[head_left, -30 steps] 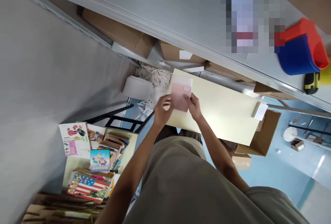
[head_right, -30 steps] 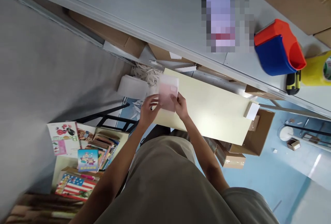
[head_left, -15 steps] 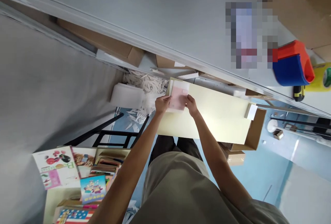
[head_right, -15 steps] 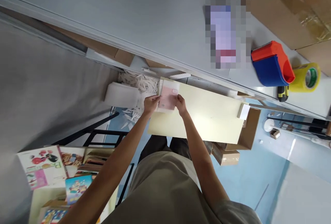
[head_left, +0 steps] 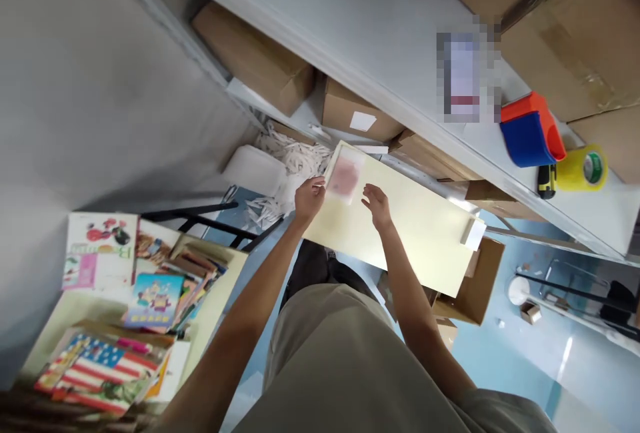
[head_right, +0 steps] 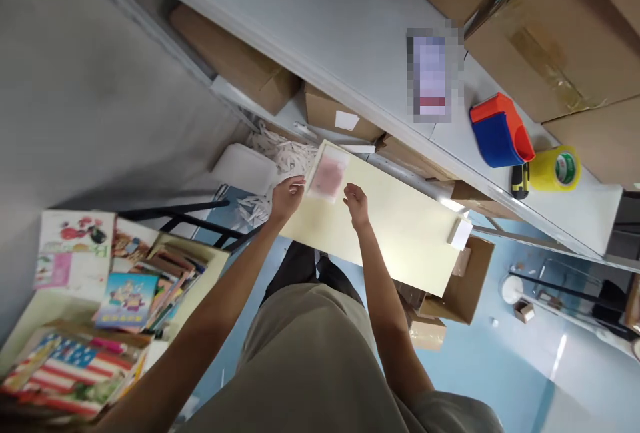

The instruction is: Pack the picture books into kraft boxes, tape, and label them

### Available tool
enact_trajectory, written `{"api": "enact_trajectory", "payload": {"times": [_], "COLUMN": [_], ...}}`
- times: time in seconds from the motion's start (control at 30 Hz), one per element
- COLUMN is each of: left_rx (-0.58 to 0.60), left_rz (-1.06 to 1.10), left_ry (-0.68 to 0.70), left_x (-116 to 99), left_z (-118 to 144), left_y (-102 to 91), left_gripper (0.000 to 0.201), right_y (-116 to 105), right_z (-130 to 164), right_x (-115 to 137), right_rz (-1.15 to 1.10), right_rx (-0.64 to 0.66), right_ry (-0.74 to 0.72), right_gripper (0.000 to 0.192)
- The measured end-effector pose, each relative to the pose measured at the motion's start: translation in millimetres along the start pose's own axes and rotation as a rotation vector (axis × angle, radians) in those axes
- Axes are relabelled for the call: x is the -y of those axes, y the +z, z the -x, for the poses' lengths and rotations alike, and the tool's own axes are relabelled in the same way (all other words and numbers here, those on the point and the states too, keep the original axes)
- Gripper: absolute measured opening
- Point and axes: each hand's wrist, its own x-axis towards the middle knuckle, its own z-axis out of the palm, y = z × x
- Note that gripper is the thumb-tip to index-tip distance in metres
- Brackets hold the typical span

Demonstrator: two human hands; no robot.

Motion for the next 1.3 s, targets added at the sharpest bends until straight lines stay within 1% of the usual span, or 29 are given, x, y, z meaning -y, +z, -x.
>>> {"api": "enact_trajectory", "payload": {"times": [0.1,0.17,0.23,0.3,0.37,0.47,0.57,0.67,0.77,0.83,0.9,0.97,1.03,1.17,1.23,1.3], "left_rx": [-0.078,-0.153,-0.244,-0.333,-0.419,-0.551,-0.684,-0.791,-0.85,-0.89,-0.947,-1.028,-1.133,-1.362,-1.434,-1.458], "left_rz": [0.127,0.202,0.276,0.347,0.402,0.445,0.473,0.521,0.584,0.637,0.697,0.752,0.809,0.945,1.03,1.119], "left_ry": [0.039,0.077,0.104,0.11,0.097,0.051,0.017,0.002,-0.003,-0.005,-0.01,-0.02,-0.037,-0.061,-0.063,-0.067], "left_x": [-0.3,1.8,6.8,14.7,24.4,38.8,49.8,56.9,67.2,81.2,103.4,134.1,171.7,254.4,290.7,318.3], "left_z": [58.7,106.5,160.0,216.4,271.3,340.5,387.7,419.9,449.6,472.6,500.2,533.0,569.9,642.2,667.9,681.8], "left_y": [-25.1,-45.5,-67.8,-90.1,-111.0,-138.4,-159.8,-175.9,-191.2,-204.7,-223.2,-247.2,-275.3,-332.5,-356.6,-376.2], "left_gripper": [0.037,0.031,0.024,0.022,0.025,0.029,0.031,0.03,0.027,0.025,0.024,0.026,0.029,0.035,0.038,0.038], "right_y": [-11.0,-16.0,-17.9,-16.0,-10.9,0.7,15.5,35.3,64.0,89.5,120.0,153.7,188.0,250.5,279.8,310.8], "right_z": [32.1,55.2,78.4,101.6,125.7,163.5,200.7,236.9,275.5,304.7,337.7,374.6,414.3,491.6,523.8,549.5], "right_x": [8.7,12.7,14.8,15.0,14.0,11.9,9.0,3.7,-6.3,-17.1,-32.4,-53.1,-78.7,-138.8,-169.5,-198.5], "right_rz": [-0.02,-0.032,-0.037,-0.029,-0.012,0.007,0.018,0.056,0.114,0.156,0.199,0.244,0.297,0.437,0.498,0.543], "right_rx": [0.106,0.188,0.276,0.368,0.458,0.583,0.709,0.828,0.95,1.036,1.116,1.187,1.251,1.374,1.421,1.428], "right_ry": [-0.026,-0.032,-0.039,-0.045,-0.044,-0.039,-0.056,-0.085,-0.102,-0.106,-0.103,-0.087,-0.064,-0.02,0.011,0.038], "right_gripper": [0.053,0.052,0.052,0.054,0.057,0.06,0.06,0.058,0.056,0.055,0.055,0.054,0.053,0.051,0.05,0.045]}}
